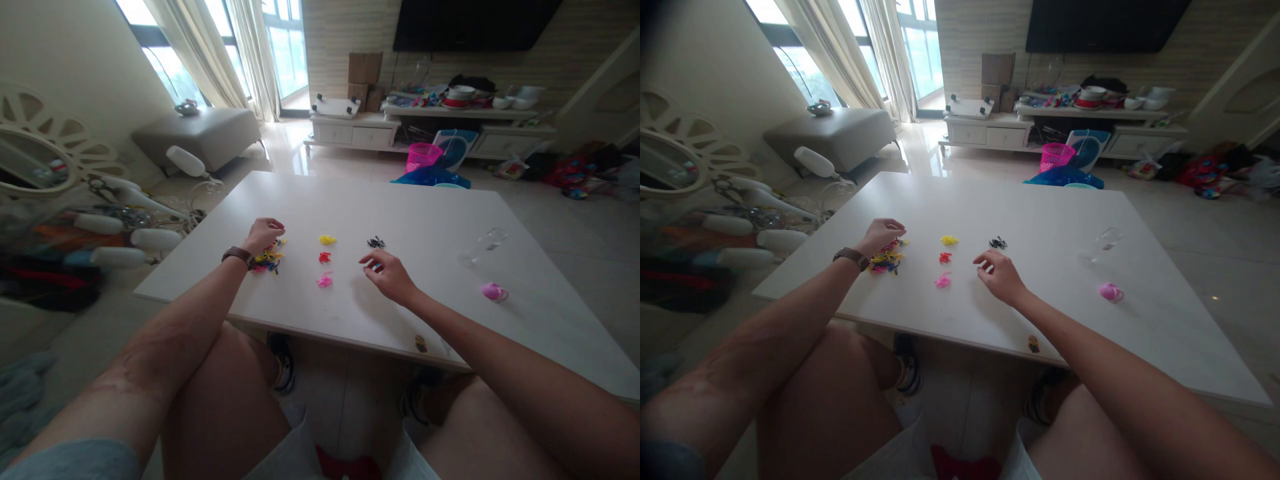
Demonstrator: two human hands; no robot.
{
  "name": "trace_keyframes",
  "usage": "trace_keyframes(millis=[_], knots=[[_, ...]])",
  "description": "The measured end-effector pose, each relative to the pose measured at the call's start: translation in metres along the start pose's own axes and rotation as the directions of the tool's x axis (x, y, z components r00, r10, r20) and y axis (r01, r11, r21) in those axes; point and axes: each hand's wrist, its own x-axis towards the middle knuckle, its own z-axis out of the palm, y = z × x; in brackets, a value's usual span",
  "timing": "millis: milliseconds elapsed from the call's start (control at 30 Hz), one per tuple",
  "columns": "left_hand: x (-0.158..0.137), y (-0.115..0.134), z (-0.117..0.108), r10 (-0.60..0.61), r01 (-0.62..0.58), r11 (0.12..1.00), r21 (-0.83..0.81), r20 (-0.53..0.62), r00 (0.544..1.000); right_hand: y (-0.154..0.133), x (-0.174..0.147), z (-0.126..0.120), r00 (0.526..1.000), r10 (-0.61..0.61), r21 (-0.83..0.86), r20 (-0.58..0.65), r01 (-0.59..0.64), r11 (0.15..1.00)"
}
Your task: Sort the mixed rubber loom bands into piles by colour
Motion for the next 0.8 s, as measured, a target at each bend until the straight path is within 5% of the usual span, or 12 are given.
trace_keyframes(millis=[400, 800], knots=[[-0.01, -0.011, -0.004, 0.02, -0.061, 0.934, 0.353, 0.119, 0.993, 0.002, -0.001, 0.002, 1.0, -0.002, -0.019, 0.022, 0.002, 1.0], [-0.008, -0.014, -0.01, 0.034, -0.06, 0.966, 0.251, 0.106, 0.994, 0.003, -0.001, 0.002, 1.0, -0.017, -0.006, 0.015, 0.017, 1.0]])
